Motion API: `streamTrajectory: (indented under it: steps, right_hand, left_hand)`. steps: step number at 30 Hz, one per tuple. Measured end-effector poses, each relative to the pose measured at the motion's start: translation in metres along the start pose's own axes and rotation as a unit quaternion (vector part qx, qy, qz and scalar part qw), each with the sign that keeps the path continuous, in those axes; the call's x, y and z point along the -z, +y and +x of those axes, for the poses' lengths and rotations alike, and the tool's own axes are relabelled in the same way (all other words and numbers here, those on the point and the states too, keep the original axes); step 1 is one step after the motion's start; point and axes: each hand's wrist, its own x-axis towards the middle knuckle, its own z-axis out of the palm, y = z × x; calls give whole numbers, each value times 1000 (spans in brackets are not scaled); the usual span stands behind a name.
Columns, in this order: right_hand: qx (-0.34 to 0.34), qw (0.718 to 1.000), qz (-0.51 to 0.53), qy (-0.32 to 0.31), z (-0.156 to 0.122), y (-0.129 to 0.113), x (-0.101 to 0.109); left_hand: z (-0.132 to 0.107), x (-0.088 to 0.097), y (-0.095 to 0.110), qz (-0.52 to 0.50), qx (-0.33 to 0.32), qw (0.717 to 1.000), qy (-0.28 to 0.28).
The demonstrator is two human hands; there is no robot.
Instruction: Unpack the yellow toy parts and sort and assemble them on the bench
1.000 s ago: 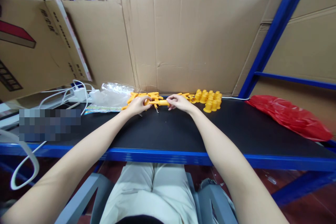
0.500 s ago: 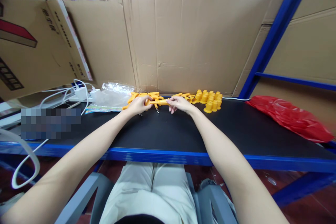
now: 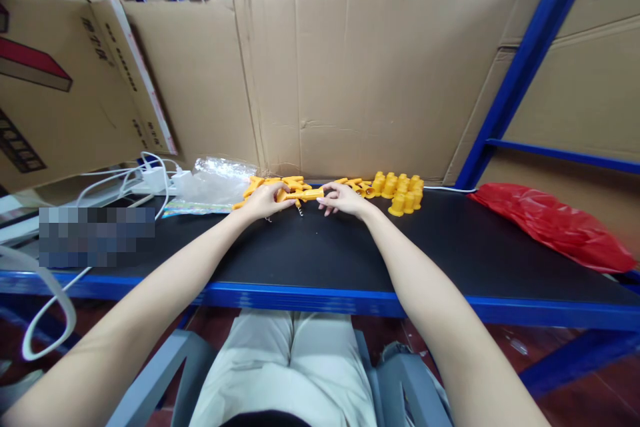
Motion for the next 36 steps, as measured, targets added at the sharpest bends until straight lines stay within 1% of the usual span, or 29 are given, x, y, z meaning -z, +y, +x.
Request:
streamTrajectory:
  steps: [10, 16, 22, 27, 30, 36]
  right_hand:
    - [-1, 1000, -12, 11, -3, -7, -1]
    - [-20, 1000, -11, 19, -6, -16, -4]
    - [-29, 999, 12, 1, -5, -13, -5]
    - [-3, 999, 50, -12, -6, -9, -1]
    - [-4, 999, 40, -11, -7, -12, -1]
    - [-28, 999, 26, -5, -8, -18, -4]
  left_hand:
    - [0, -2, -1, 4, -10, 1000, 13]
    - [-1, -1, 0, 3, -5, 1000, 17]
    - [0, -1, 0, 4, -2, 1000, 11]
    - [0, 0, 0, 7, 1, 1000, 10]
    - [-1, 0, 1, 9, -5, 1000, 11]
    - [-1, 0, 2, 10, -16, 1000, 12]
